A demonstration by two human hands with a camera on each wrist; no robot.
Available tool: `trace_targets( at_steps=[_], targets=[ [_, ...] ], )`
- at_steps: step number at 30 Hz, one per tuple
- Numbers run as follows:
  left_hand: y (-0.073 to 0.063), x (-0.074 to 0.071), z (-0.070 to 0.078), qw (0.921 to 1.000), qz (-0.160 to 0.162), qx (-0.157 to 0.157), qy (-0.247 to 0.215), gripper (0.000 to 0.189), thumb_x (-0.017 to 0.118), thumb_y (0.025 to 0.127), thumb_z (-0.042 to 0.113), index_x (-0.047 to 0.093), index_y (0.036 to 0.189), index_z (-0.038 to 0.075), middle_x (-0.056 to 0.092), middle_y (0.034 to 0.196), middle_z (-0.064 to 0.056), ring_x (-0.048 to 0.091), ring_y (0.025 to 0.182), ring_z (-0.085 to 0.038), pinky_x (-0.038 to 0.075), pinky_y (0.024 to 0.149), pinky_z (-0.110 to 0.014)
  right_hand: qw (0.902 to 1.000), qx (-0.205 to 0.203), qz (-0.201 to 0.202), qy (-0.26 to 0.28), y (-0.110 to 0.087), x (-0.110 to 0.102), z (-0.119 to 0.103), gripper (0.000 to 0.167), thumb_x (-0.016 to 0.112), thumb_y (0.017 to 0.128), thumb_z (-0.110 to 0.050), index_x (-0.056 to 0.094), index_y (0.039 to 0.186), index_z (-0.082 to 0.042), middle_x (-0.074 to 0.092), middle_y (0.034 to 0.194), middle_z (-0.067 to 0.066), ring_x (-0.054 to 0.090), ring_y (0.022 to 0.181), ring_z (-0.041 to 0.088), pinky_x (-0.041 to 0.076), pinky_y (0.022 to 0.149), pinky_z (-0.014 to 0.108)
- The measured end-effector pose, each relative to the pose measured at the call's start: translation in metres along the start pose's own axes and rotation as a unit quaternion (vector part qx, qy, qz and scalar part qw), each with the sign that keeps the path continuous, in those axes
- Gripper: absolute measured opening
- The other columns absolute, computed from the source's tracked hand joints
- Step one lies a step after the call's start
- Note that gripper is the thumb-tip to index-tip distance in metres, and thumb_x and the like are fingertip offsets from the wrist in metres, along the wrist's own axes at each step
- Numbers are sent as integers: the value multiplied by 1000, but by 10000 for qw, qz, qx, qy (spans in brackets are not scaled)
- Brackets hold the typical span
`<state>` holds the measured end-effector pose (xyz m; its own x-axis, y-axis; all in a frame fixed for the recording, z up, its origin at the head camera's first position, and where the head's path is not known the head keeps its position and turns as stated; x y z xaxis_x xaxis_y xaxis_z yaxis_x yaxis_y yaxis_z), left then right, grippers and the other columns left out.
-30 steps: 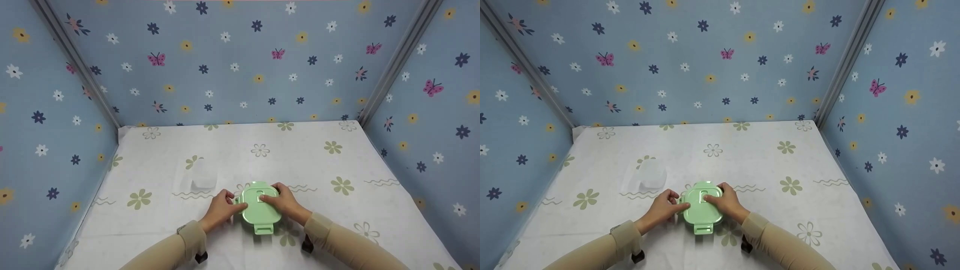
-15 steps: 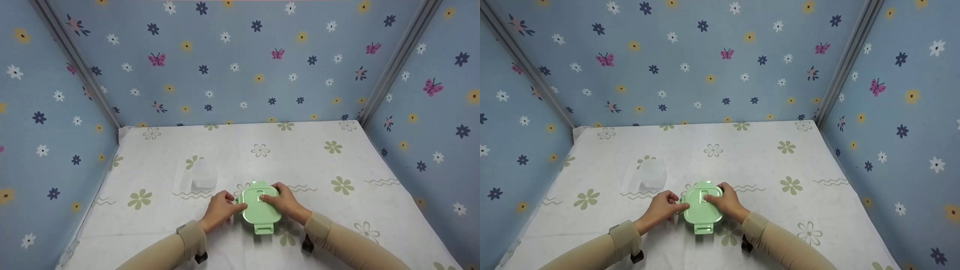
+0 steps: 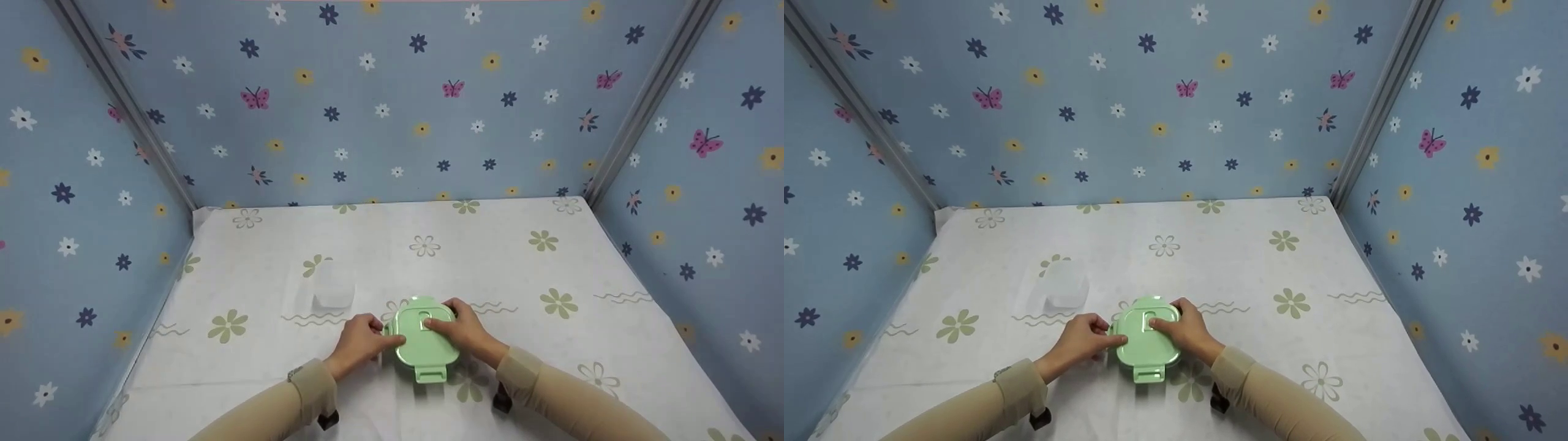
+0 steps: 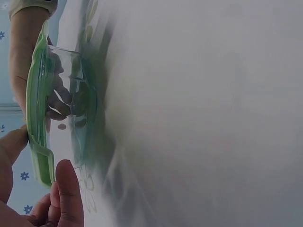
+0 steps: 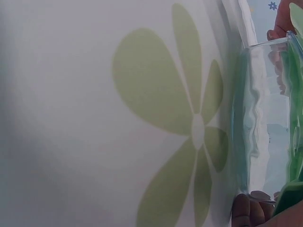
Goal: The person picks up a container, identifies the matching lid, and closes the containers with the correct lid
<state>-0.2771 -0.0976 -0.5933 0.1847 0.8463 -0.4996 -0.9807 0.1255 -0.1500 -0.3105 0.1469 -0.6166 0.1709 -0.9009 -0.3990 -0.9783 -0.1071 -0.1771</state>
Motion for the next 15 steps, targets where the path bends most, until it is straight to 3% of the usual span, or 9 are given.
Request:
trace_targets(
  at_steps=[8,15],
  targets=[
    [0,1,0,9997,-115,63,-199,45,96,80,31,69,97,-1,68,80,-2,63,67,-12,52,60,-24,9999,-29,13,126,0,1,0,48,90,91,-30,65,120,-2,69,112,10,63,99,20,53,86,30],
    [4,3,-7,9994,-161,40,-320,41,96,81,29,72,97,0,72,85,-4,63,75,-12,52,66,-24,9999,1,54,141,-2,3,0,47,88,93,-29,62,121,-1,68,115,11,62,101,20,52,88,30]
  ],
)
Point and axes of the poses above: each hand's wrist, its own y-axis towards the middle knuckle, its own x-axis out of the palm, z = x × y, the point moved 5 cm from there along y, towards the middle knuckle
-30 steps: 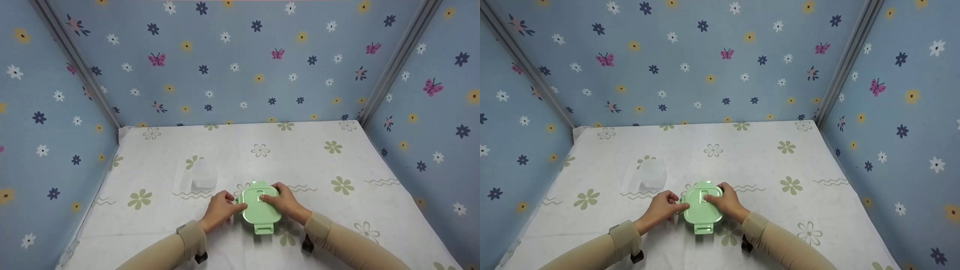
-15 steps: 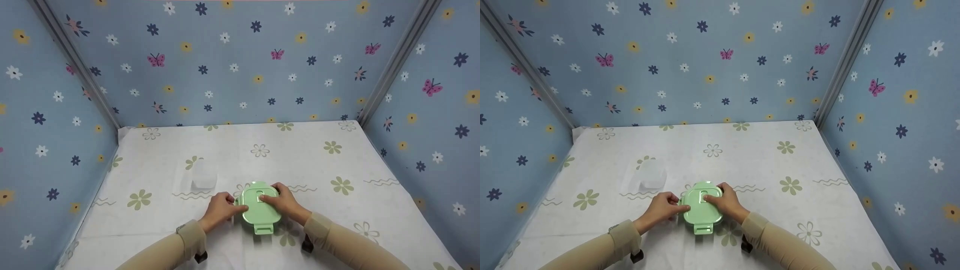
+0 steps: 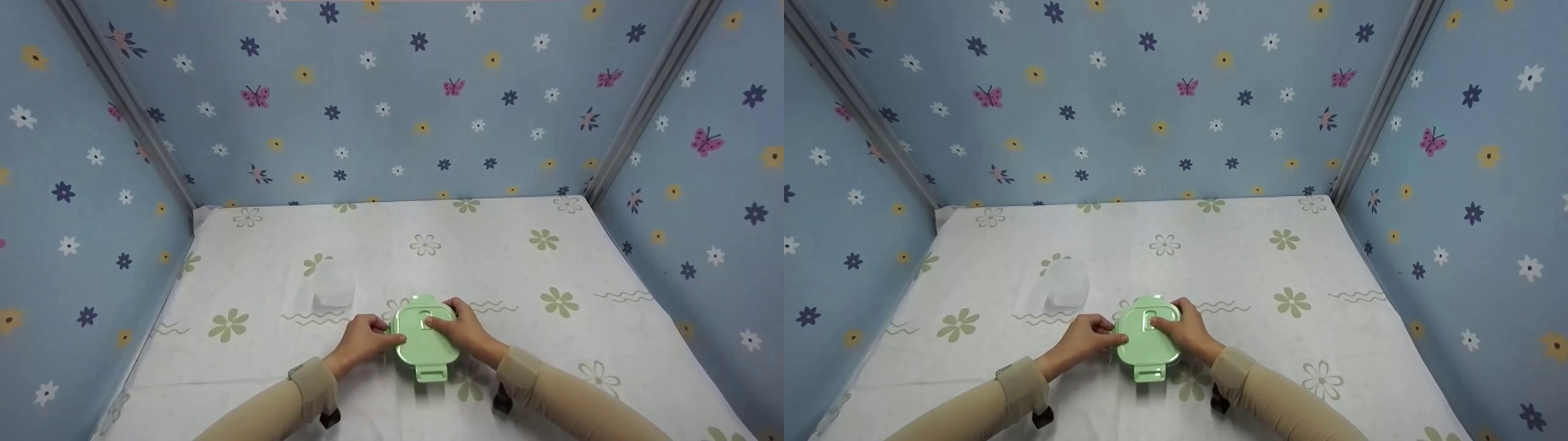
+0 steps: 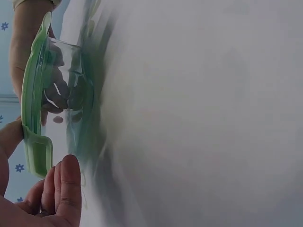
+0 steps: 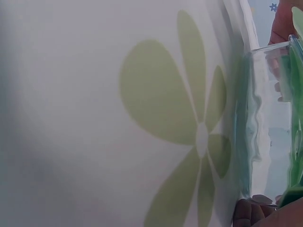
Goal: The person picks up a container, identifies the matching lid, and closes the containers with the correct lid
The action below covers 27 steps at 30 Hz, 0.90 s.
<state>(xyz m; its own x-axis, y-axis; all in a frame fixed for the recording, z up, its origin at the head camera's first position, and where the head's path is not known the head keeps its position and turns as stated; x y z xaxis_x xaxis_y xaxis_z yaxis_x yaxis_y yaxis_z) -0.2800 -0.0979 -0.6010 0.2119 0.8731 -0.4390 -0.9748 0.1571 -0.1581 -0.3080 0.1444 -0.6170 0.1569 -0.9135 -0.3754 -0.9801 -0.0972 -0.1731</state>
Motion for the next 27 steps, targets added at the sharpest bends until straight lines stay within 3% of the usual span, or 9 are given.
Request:
trace_targets(
  at_steps=[11,27],
  targets=[
    [4,1,-2,9977,-174,-227,-607,31,95,83,21,72,92,2,74,77,-2,67,67,-11,57,61,-23,9998,-66,86,181,1,3,0,47,86,94,-27,61,123,1,69,117,14,63,102,21,52,87,28],
    [10,4,-5,9942,-404,-340,-938,26,93,85,18,74,90,2,72,79,0,69,69,-13,64,66,-30,9993,-22,150,339,-2,4,4,47,84,95,-25,58,124,1,66,120,15,62,104,22,52,87,29]
  ],
)
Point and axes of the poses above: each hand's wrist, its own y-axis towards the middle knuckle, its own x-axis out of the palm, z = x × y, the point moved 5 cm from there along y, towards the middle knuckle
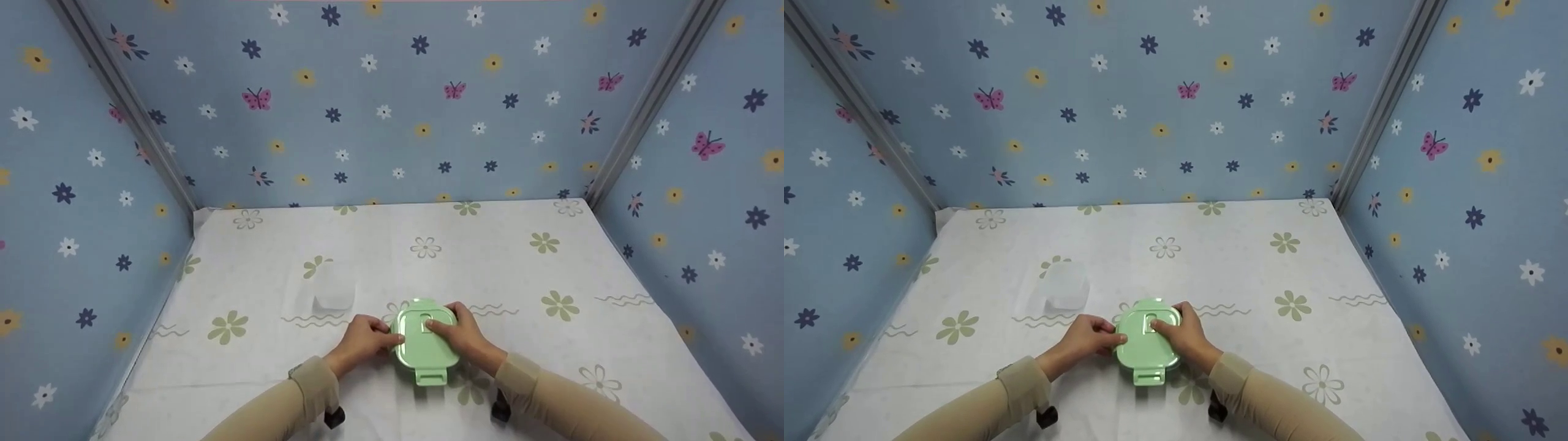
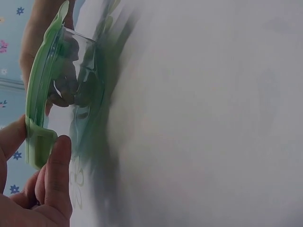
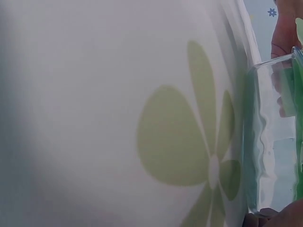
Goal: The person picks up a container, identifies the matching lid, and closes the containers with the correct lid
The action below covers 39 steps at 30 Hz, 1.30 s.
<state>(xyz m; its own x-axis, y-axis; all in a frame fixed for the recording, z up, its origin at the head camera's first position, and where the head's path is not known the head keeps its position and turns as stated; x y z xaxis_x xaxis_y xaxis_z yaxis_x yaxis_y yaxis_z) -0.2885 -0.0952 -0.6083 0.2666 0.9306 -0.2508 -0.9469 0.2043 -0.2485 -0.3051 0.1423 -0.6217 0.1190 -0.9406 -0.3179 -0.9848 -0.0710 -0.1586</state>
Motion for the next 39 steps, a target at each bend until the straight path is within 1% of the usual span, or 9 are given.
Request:
trace_targets(
  at_steps=[6,11,16,20,23,26,32,35,39],
  targets=[
    [2,2,-1,10000,8,56,9,25,93,86,18,74,89,3,72,78,0,69,69,-12,62,65,-27,9998,-34,97,140,-1,-1,2,46,85,94,-22,58,122,2,67,118,16,63,103,23,53,85,29],
    [2,3,-3,9999,-38,-26,-112,24,92,86,17,72,89,4,72,81,0,69,70,-11,63,67,-27,9999,63,60,105,-2,-1,4,47,85,95,-23,58,124,1,66,121,16,63,107,23,52,88,29],
    [2,5,-5,9997,-8,-50,-218,22,91,86,15,72,90,4,71,81,0,68,69,-10,63,66,-26,9997,57,89,231,-2,-2,4,46,85,94,-21,58,123,2,66,119,15,63,104,22,53,87,27],
    [4,8,-6,9993,-103,3,-357,18,88,88,14,73,89,4,69,77,3,66,67,-8,59,63,-23,9994,72,133,314,-1,-2,3,46,85,94,-20,58,124,3,66,119,15,63,104,22,52,87,27],
    [5,9,-7,9988,-167,-4,-463,16,87,88,13,73,87,5,68,75,5,65,67,-7,57,62,-22,9995,75,135,257,-2,-1,2,46,85,94,-21,58,124,2,66,120,15,62,105,22,51,89,27],
    [6,8,-8,9988,-86,-78,-484,18,88,87,14,72,86,6,68,76,4,64,66,-7,55,61,-22,9996,33,101,269,-2,0,1,45,85,94,-21,58,123,1,67,120,15,63,105,23,52,89,27],
    [5,7,-6,9991,26,-246,-338,25,91,87,20,72,92,4,69,79,1,64,68,-10,56,62,-24,9995,15,93,299,0,0,1,44,85,93,-19,59,122,2,68,118,16,64,104,23,53,89,28],
    [4,7,-5,9992,81,-262,-276,26,91,86,21,72,92,4,69,78,1,65,68,-10,58,62,-25,9997,-4,32,236,0,-1,1,44,85,93,-19,60,123,1,69,118,15,64,105,23,52,90,29],
    [4,7,-5,9995,191,-220,-128,28,92,86,24,70,89,6,66,77,2,63,67,-11,55,61,-24,9999,-64,-68,79,0,-3,-2,44,86,93,-21,61,122,1,69,116,14,64,104,23,52,91,30]
  ],
)
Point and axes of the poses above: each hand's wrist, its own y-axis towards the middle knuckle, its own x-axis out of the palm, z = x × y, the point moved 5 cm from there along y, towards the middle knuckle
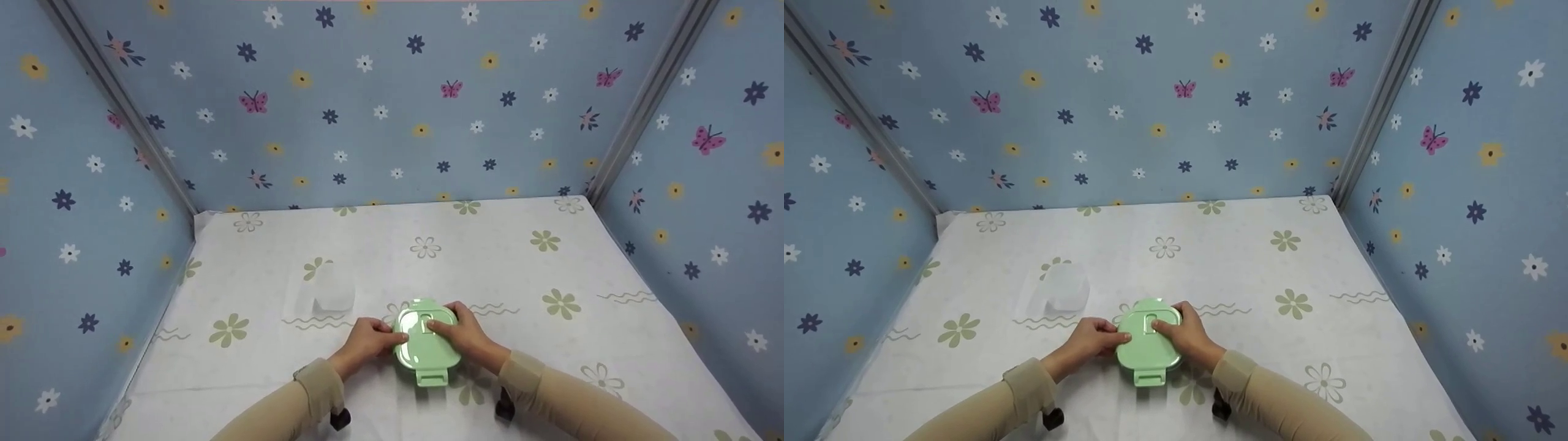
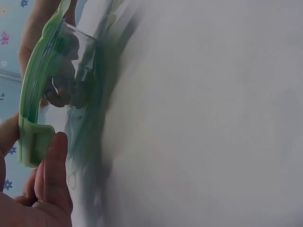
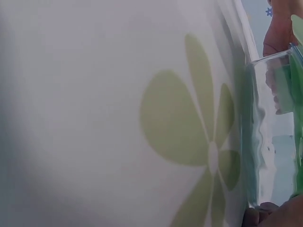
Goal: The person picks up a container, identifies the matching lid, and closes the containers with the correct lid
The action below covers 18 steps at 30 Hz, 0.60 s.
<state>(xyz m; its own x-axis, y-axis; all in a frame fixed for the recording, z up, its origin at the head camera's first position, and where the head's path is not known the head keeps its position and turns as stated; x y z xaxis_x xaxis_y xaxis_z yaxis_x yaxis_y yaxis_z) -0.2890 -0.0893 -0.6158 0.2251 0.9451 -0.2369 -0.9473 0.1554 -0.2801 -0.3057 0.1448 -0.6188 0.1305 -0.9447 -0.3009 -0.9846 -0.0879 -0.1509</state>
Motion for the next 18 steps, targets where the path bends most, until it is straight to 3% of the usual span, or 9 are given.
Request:
trace_targets(
  at_steps=[9,13,18],
  targets=[
    [-9,5,1,9996,-124,-157,-198,36,87,91,29,63,102,4,64,90,-4,67,68,-15,64,62,-32,9974,332,-341,-537,7,-6,-5,47,88,93,-29,64,122,-1,68,116,11,62,105,21,53,92,32],
    [-14,9,-2,9990,-205,-305,-243,45,83,95,36,60,113,1,66,94,-7,69,66,-16,64,59,-34,9947,336,-494,-831,11,-9,-11,46,90,90,-28,67,118,0,70,110,10,63,98,20,55,84,30],
    [-21,16,-4,9975,-391,-439,-389,64,82,96,37,51,134,-5,65,112,-14,73,77,-20,67,66,-37,9905,359,-681,-1140,18,-17,-17,43,91,87,-30,72,112,0,71,103,8,63,90,18,53,74,26]
  ],
)
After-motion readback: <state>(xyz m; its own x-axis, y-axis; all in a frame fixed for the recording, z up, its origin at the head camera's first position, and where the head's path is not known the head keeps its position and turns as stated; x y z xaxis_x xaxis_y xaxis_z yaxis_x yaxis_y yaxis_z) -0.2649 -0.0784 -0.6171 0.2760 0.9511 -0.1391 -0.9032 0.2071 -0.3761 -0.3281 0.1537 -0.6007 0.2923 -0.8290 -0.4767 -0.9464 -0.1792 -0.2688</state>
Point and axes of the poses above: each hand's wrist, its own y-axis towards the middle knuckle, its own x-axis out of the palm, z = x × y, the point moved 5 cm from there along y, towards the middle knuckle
